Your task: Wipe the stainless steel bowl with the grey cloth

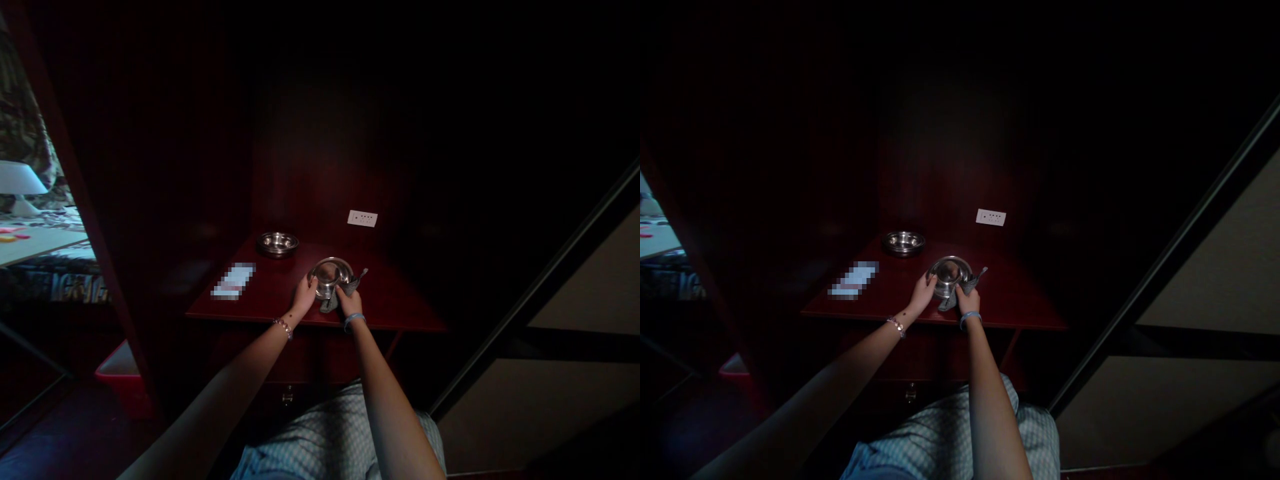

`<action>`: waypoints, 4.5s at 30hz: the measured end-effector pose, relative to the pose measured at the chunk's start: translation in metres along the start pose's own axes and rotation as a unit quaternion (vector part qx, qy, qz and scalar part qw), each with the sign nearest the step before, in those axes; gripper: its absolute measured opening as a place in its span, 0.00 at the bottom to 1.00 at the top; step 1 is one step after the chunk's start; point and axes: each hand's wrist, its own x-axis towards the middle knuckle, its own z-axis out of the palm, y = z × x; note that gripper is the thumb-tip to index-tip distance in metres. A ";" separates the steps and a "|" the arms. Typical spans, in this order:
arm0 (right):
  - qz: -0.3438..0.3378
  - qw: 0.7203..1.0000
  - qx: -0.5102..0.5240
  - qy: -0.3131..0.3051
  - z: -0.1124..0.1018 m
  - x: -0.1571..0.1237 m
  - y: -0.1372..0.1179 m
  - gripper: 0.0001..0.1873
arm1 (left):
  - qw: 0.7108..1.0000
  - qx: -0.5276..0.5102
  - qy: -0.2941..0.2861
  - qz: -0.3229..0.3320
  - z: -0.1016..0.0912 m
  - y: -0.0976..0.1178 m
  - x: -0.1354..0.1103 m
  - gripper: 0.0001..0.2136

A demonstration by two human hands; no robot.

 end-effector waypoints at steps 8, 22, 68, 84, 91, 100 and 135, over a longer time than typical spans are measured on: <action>-0.010 0.995 0.090 -0.037 0.025 0.029 0.001 0.22 | 0.996 -0.034 0.061 -0.049 0.005 -0.016 0.008 0.12; 0.025 0.994 0.097 -0.036 0.011 0.023 0.009 0.21 | 0.991 -0.086 0.036 -0.099 0.019 -0.011 0.029 0.09; 0.046 0.992 0.113 0.029 0.001 0.017 0.008 0.19 | 0.985 -0.106 -0.140 -0.001 0.017 -0.002 0.007 0.13; 0.023 0.999 0.038 0.011 0.004 0.018 0.015 0.19 | 0.994 -0.086 -0.042 -0.050 0.018 -0.008 0.011 0.10; 0.014 0.998 0.052 -0.012 0.005 0.014 0.012 0.21 | 0.995 -0.004 0.009 -0.094 0.013 -0.005 0.012 0.07; 0.024 0.996 0.079 -0.014 0.005 0.013 0.009 0.22 | 0.997 -0.020 0.025 -0.068 0.012 -0.004 0.011 0.12; 0.033 0.997 0.068 0.027 0.003 0.011 0.003 0.16 | 0.984 0.075 -0.139 -0.085 0.015 -0.017 0.011 0.10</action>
